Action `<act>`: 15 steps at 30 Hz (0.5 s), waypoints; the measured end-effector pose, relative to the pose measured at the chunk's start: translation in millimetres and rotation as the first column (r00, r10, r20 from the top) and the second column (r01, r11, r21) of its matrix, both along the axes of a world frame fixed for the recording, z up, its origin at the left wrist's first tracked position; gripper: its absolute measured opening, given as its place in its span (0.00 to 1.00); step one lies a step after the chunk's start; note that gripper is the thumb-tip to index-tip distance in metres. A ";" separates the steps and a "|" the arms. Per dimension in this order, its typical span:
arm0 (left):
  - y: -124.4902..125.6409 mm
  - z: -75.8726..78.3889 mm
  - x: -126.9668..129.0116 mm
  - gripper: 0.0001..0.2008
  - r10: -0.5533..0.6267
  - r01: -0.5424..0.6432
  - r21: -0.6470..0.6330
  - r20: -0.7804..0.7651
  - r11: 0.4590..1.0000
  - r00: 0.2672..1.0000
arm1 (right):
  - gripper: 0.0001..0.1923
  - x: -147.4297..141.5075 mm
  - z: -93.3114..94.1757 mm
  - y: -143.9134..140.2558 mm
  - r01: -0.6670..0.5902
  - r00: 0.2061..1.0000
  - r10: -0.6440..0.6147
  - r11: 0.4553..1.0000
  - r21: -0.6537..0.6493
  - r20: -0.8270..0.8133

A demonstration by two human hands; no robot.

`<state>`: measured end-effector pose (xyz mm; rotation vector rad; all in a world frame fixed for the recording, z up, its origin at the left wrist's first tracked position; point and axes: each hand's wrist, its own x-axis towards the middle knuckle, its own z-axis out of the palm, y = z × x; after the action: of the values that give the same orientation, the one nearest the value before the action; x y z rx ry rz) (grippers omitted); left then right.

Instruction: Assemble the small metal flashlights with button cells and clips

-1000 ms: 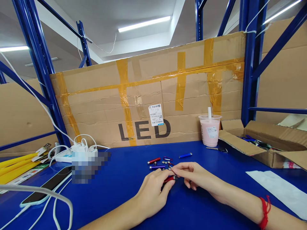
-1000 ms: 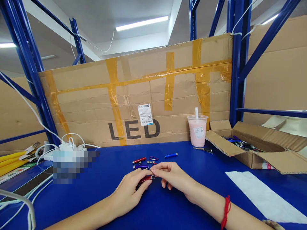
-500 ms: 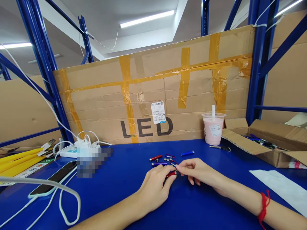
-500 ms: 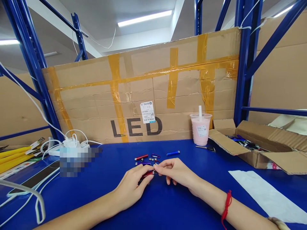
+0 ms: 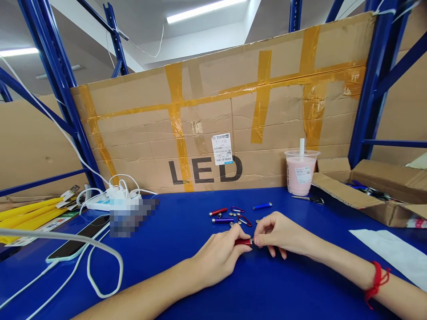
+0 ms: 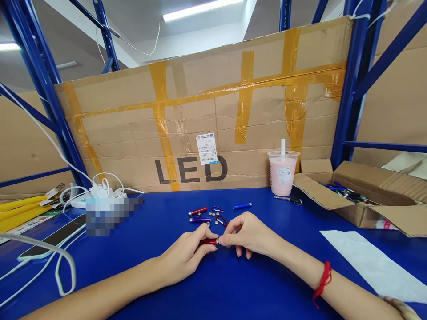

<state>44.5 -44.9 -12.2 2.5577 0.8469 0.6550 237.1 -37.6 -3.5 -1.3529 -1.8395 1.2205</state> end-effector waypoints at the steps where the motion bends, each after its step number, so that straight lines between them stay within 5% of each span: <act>1: -0.3 -0.4 -0.1 0.02 -0.004 0.004 -0.001 0.002 1.000 1.000 | 0.14 0.0 1.0 -1.3 -0.018 1.000 0.018 1.000 -0.013 0.004; 15: 1.9 -6.4 1.2 0.07 -0.074 0.072 0.157 0.006 0.985 0.997 | 0.14 0.1 -2.5 -13.6 -0.243 0.969 0.241 0.970 -0.023 -0.049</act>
<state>45.7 -43.0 -18.6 2.7075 0.7194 0.7398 237.2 -51.2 -6.0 -1.1284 -2.0060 1.3927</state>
